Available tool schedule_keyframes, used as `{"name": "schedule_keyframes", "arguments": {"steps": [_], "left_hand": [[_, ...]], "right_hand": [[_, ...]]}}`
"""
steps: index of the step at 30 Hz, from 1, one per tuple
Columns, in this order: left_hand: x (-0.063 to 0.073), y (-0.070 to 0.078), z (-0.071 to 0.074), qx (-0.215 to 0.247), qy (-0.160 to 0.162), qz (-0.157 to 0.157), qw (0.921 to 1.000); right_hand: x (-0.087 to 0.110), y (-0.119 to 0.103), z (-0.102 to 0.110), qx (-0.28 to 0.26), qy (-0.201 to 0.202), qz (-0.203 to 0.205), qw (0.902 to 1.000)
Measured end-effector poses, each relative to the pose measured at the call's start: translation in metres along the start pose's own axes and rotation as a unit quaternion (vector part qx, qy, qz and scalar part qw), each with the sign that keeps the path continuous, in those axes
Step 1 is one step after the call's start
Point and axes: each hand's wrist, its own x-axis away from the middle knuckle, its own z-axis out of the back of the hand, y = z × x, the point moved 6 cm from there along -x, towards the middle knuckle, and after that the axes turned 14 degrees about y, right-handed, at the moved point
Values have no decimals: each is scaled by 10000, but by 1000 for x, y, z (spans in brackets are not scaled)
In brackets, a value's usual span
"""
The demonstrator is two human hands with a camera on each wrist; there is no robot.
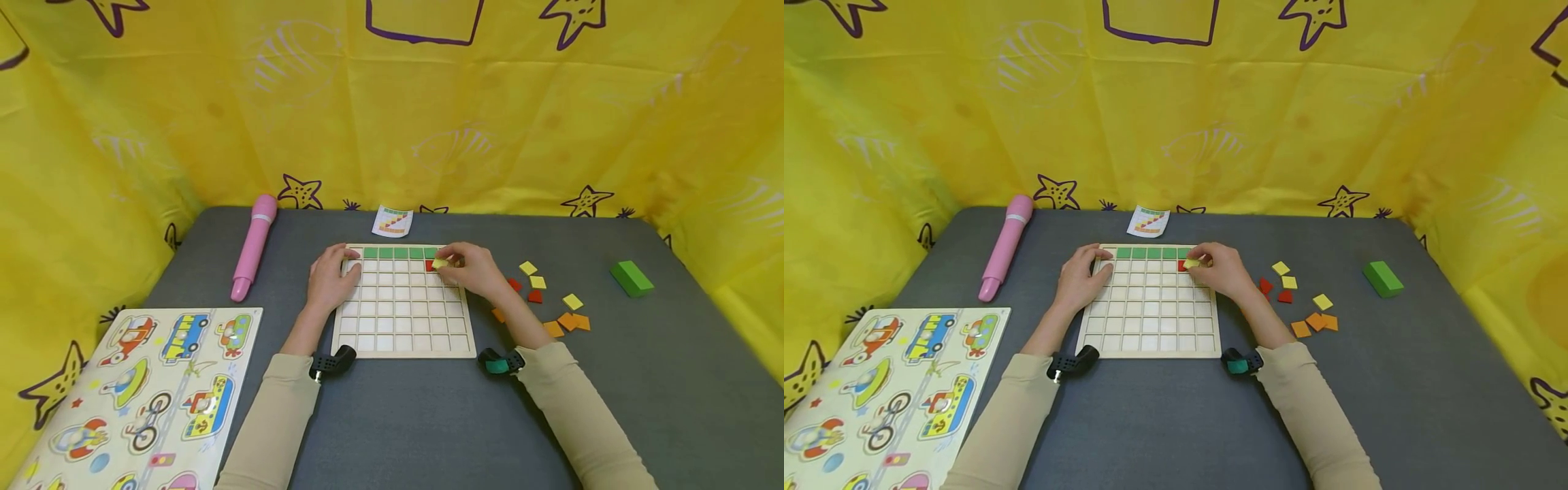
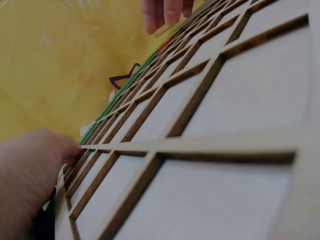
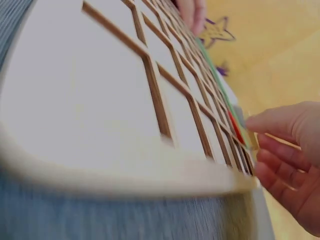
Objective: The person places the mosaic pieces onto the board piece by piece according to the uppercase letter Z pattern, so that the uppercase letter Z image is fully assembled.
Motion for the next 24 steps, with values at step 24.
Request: {"name": "schedule_keyframes", "arguments": {"steps": [24], "left_hand": [[-1,0,1,25,-23,71,10000]], "right_hand": [[-3,-19,-22,-525,-235,438,9974]]}}
